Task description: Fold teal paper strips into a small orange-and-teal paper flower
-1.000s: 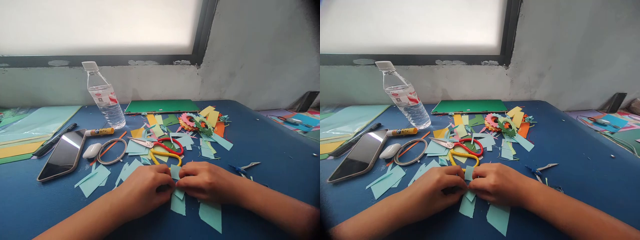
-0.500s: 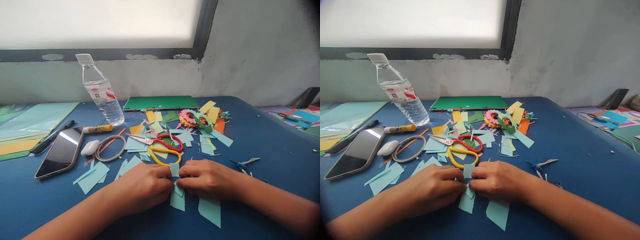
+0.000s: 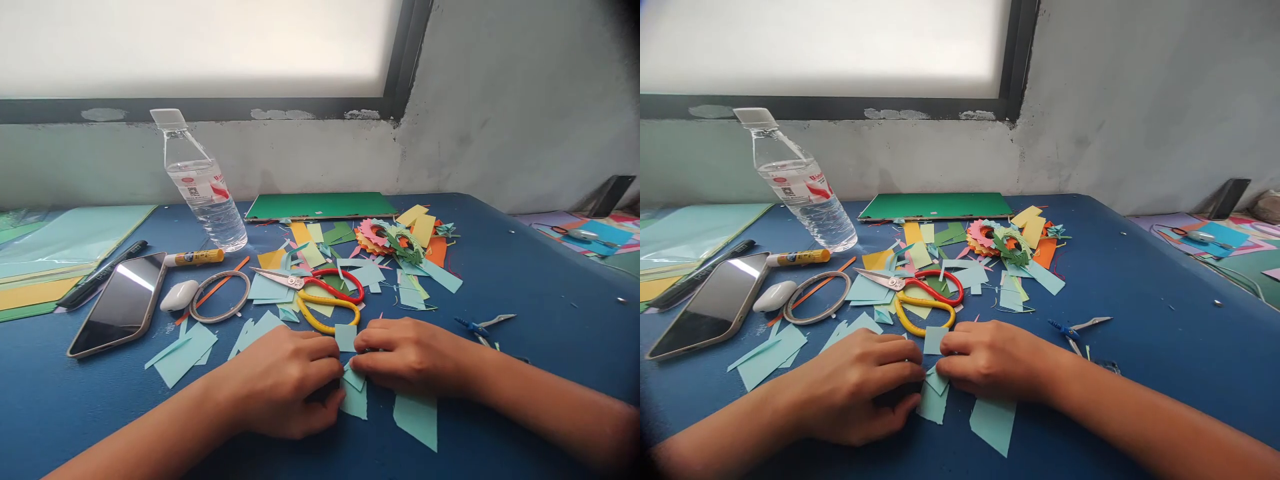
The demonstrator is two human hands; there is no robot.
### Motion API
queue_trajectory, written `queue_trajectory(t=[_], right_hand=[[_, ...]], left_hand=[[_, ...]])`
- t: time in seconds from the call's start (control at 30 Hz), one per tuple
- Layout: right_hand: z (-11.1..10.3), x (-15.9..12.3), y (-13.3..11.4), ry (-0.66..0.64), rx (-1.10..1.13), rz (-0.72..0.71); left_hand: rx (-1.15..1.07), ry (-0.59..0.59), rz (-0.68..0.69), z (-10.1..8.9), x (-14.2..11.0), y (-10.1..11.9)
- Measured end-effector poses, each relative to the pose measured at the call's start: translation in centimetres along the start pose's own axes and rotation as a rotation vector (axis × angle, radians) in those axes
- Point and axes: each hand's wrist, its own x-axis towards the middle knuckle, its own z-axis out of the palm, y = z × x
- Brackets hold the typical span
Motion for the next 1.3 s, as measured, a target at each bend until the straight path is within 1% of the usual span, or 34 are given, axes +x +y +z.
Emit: queue_trajectory(t=[0.07,0.17,0.27,0.33,0.4,0.43,0.5,0.6,0.67,0.73,0.83,1.03,1.17,1.23,1.3], right_hand=[[0.1,-0.1,-0.1,0.012,0.000,-0.004],[0.2,-0.3,0.1,0.015,0.024,-0.002],[-0.2,-0.4,0.7,0.019,0.142,0.035],[-0.7,-0.4,1.2,0.011,0.257,0.087],[-1.2,-0.4,1.6,-0.007,0.323,0.139],[-1.3,-0.4,1.6,-0.012,0.314,0.160],[-1.4,-0.3,1.3,0.007,0.221,0.168],[-0.9,-0.1,0.3,0.048,0.036,0.083],[-0.5,0.1,-0.3,0.047,-0.029,0.039],[-0.3,0.1,-0.6,0.040,-0.061,0.037],[-0.4,0.1,-0.5,0.025,-0.061,0.052],[-0.7,-0.1,0.1,0.012,0.030,0.107],[-0.8,-0.2,0.3,0.031,0.077,0.148],[-0.9,-0.2,0.1,0.041,0.101,0.150],[-1.0,-0.1,-0.1,0.022,0.132,0.133]], left_hand=[[0.028,0.032,0.029,0.2,0.0,0.1],[0.044,0.033,0.045,0.5,0.1,0.2],[-0.020,0.005,-0.032,0.4,0.1,0.2],[-0.058,-0.017,-0.083,0.2,0.1,0.2],[-0.077,-0.033,-0.108,0.0,0.1,0.2],[-0.082,-0.034,-0.111,0.0,0.1,0.2],[-0.088,-0.027,-0.117,0.0,0.1,0.2],[-0.100,-0.018,-0.126,0.2,0.0,0.2],[-0.102,-0.020,-0.142,0.3,0.1,0.3],[-0.102,-0.031,-0.167,0.2,0.1,0.4],[-0.120,-0.066,-0.192,-0.1,0.0,0.4],[-0.129,-0.151,-0.184,-1.1,-0.1,0.2],[-0.148,-0.117,-0.218,-0.8,0.1,0.1],[-0.147,-0.083,-0.275,-0.2,0.1,0.3],[-0.130,-0.043,-0.333,0.5,0.1,0.5]])
